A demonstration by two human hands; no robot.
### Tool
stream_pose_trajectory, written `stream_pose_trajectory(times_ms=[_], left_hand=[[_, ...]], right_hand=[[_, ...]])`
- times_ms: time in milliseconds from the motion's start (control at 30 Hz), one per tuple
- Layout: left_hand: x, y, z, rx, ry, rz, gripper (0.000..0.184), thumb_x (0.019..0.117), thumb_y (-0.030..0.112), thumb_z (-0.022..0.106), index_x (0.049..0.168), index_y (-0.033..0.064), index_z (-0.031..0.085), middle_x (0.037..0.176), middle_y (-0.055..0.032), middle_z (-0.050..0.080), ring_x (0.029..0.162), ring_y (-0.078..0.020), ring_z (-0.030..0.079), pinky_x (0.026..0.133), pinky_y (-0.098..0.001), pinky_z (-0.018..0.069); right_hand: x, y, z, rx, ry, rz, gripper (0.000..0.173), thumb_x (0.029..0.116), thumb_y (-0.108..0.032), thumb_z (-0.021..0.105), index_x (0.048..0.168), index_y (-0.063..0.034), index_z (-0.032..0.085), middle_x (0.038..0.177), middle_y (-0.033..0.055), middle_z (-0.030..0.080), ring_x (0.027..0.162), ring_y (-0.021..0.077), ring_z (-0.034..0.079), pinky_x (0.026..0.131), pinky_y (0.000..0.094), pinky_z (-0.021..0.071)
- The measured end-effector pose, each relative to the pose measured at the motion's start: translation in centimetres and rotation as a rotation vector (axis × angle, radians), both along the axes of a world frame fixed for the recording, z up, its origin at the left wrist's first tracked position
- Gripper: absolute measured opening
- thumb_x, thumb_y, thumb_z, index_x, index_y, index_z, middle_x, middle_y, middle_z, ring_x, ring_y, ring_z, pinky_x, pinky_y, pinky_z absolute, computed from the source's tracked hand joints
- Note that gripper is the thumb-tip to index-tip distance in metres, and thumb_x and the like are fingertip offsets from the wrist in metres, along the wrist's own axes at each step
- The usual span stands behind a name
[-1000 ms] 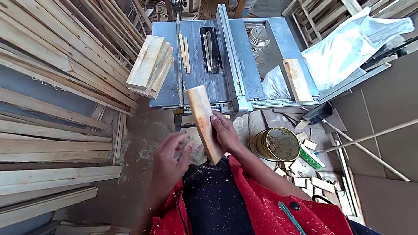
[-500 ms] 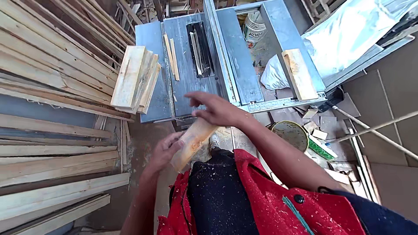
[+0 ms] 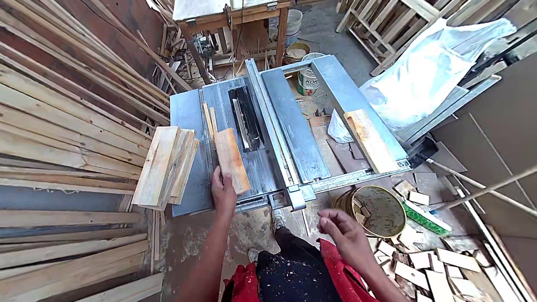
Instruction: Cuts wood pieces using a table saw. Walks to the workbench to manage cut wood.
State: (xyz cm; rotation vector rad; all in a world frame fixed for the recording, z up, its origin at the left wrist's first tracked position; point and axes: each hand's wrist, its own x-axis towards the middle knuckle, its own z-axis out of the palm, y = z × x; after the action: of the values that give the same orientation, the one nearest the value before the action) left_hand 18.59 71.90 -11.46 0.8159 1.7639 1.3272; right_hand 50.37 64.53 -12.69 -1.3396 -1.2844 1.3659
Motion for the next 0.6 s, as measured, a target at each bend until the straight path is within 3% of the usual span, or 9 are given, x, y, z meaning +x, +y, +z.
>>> stream_pose_trajectory(times_ms=[67, 100, 200, 300, 600], left_hand=[[-0.2, 4.4, -0.2, -0.002, 0.065, 0.014, 0.052, 0.1098, 0.027, 0.048, 0.157, 0.0103, 0.033, 0.131, -0.0205, 0.062, 0.094, -0.0302, 0.072, 0.070, -0.0498, 0.0631], [-0.5, 6.4, -0.2, -0.020, 0.092, 0.016, 0.052, 0.1103, 0.028, 0.046, 0.157, 0.0106, 0.033, 0.130, -0.0215, 0.063, 0.089, -0.0314, 0.072, 0.066, -0.0502, 0.0628], [-1.2, 11.6, -0.1, -0.051, 0.133, 0.035, 0.052, 0.1107, 0.028, 0.045, 0.158, 0.0101, 0.033, 0.129, -0.0242, 0.062, 0.087, -0.0336, 0.071, 0.067, -0.0513, 0.0620], [-1.6, 15.0, -0.3, -0.062, 0.152, 0.042, 0.051, 0.1107, 0.029, 0.046, 0.157, 0.0109, 0.034, 0.136, -0.0238, 0.058, 0.095, -0.0353, 0.071, 0.071, -0.0533, 0.0622], [-1.5, 19.1, -1.0, -0.103, 0.209, 0.008, 0.051, 0.1101, 0.030, 0.046, 0.157, 0.0125, 0.036, 0.143, -0.0228, 0.054, 0.105, -0.0380, 0.070, 0.078, -0.0590, 0.0611]], right_hand=[[-0.2, -1.0, -0.2, -0.006, 0.042, 0.000, 0.019, 0.1020, -0.013, 0.059, 0.115, -0.0004, 0.067, 0.090, 0.0062, 0.072, 0.080, 0.0187, 0.070, 0.076, 0.0364, 0.0613], [-0.2, -1.4, -0.1, 0.001, 0.047, 0.005, 0.019, 0.1020, -0.012, 0.059, 0.115, -0.0007, 0.067, 0.090, 0.0063, 0.072, 0.080, 0.0190, 0.070, 0.076, 0.0364, 0.0617], [0.7, -1.8, 0.2, 0.048, 0.029, 0.017, 0.019, 0.1019, -0.012, 0.060, 0.116, -0.0019, 0.067, 0.091, 0.0058, 0.072, 0.082, 0.0188, 0.070, 0.076, 0.0364, 0.0616], [2.3, -1.7, 0.6, 0.079, -0.006, -0.025, 0.020, 0.1017, -0.012, 0.058, 0.116, -0.0015, 0.068, 0.092, 0.0057, 0.072, 0.081, 0.0186, 0.070, 0.076, 0.0364, 0.0619], [5.3, -3.1, 2.3, 0.063, -0.059, -0.132, 0.025, 0.1010, -0.014, 0.058, 0.121, -0.0015, 0.066, 0.095, 0.0106, 0.072, 0.082, 0.0238, 0.071, 0.076, 0.0380, 0.0625]])
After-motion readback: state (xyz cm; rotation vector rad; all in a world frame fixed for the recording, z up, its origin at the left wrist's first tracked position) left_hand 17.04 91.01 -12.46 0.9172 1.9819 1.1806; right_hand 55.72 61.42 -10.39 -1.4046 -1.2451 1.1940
